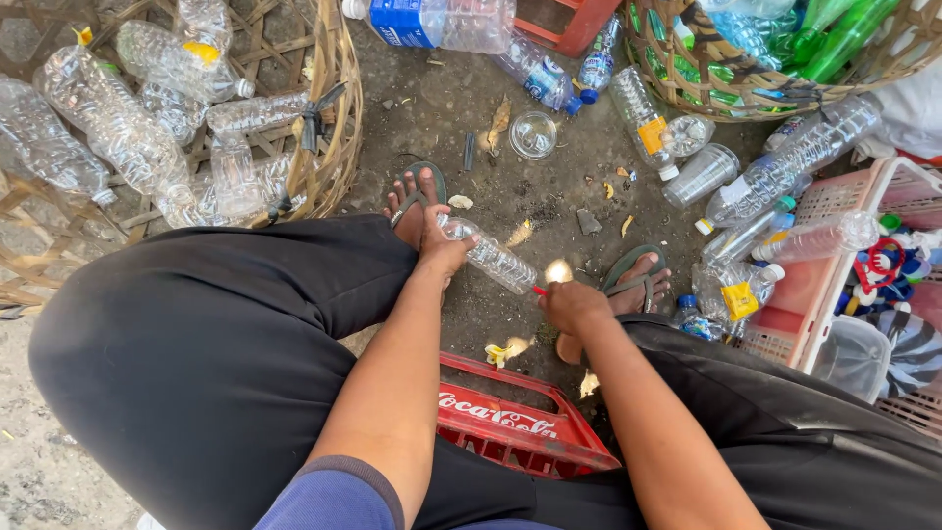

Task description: The person sits on the ground and uses red-handled scissors to cut the labels and tops off plastic water bottles. They handle multiple bottles, cutting the plastic rings and labels before placing the modified bottles into a woven basket.

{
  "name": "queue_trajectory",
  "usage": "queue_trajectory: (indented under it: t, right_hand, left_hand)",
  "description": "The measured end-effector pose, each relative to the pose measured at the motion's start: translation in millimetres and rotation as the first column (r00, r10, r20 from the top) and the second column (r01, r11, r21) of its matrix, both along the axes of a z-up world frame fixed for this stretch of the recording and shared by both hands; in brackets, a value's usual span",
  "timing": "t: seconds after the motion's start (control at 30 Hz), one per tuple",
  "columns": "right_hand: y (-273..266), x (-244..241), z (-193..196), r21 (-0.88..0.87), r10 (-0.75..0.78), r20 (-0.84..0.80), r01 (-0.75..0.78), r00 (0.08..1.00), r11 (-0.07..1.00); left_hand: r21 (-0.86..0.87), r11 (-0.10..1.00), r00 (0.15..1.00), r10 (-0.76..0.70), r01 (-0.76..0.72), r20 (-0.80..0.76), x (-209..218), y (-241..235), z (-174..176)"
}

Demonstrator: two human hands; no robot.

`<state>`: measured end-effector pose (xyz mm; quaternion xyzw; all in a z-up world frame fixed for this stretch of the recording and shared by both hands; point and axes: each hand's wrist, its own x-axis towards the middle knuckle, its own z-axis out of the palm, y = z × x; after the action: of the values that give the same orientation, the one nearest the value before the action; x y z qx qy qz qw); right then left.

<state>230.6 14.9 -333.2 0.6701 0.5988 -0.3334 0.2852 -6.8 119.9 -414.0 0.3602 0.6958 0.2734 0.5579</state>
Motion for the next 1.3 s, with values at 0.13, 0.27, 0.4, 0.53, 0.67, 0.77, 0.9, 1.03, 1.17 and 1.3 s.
queue_trajectory:
  t: [0.13, 0.27, 0.4, 0.53, 0.67, 0.77, 0.9, 1.03, 1.17, 1.3]
  right_hand:
    - [20.2, 21.9, 60.9, -0.150, -0.071, -0.072, 0.060, 0.995, 0.987]
    - [25.9, 25.8, 103.7, -0.035, -0.141, -0.064, 0.139, 0.988, 0.990]
    - [15.3, 14.3, 86.0, 0.022, -0.156, -0.172, 0.162, 0.973, 0.987]
    - [7.9, 5.4, 65.2, 0.102, -0.083, -0.124, 0.096, 0.989, 0.990]
    - [11.6, -15.3, 71.3, 0.143, -0.010, -0.125, 0.028, 0.992, 0.989]
    - [12.8, -25.4, 59.4, 0.171, 0.018, -0.089, -0.003, 0.996, 0.985]
    - [13.4, -30.3, 52.8, 0.161, 0.017, -0.086, -0.003, 0.996, 0.987]
    - [15.7, -38.0, 51.3, 0.134, 0.037, -0.072, -0.027, 0.997, 0.991]
    - [12.3, -47.2, 35.2, 0.139, 0.058, -0.010, -0.056, 0.998, 0.989]
    - [8.8, -52.7, 25.6, 0.127, 0.054, 0.006, -0.055, 0.998, 0.990]
  left_hand:
    - [-0.008, 0.996, 0.969, 0.087, -0.088, 0.232, 4.9, -11.8, 41.0]
    - [0.306, 0.939, 0.939, -0.239, 0.159, 0.246, 5.7, -29.1, -6.8]
    - [0.375, 0.825, 0.895, -0.444, 0.422, -0.030, 1.6, -34.1, -3.2]
    - [0.192, 0.719, 0.735, -0.598, 0.668, -0.320, 6.1, -31.1, 30.2]
    - [0.241, 0.581, 0.621, -0.649, 0.777, -0.440, 7.8, -27.6, 11.5]
    - [0.303, 0.559, 0.634, -0.639, 0.772, -0.436, 5.3, -27.7, 13.8]
    - [0.307, 0.550, 0.628, -0.633, 0.776, -0.452, 2.9, -28.8, 20.8]
    - [0.262, 0.515, 0.569, -0.640, 0.816, -0.516, 2.9, -29.3, 16.2]
    - [0.258, 0.501, 0.552, -0.629, 0.826, -0.548, 4.5, -35.8, 8.3]
    - [0.241, 0.453, 0.499, -0.629, 0.858, -0.596, 2.8, -32.9, 6.7]
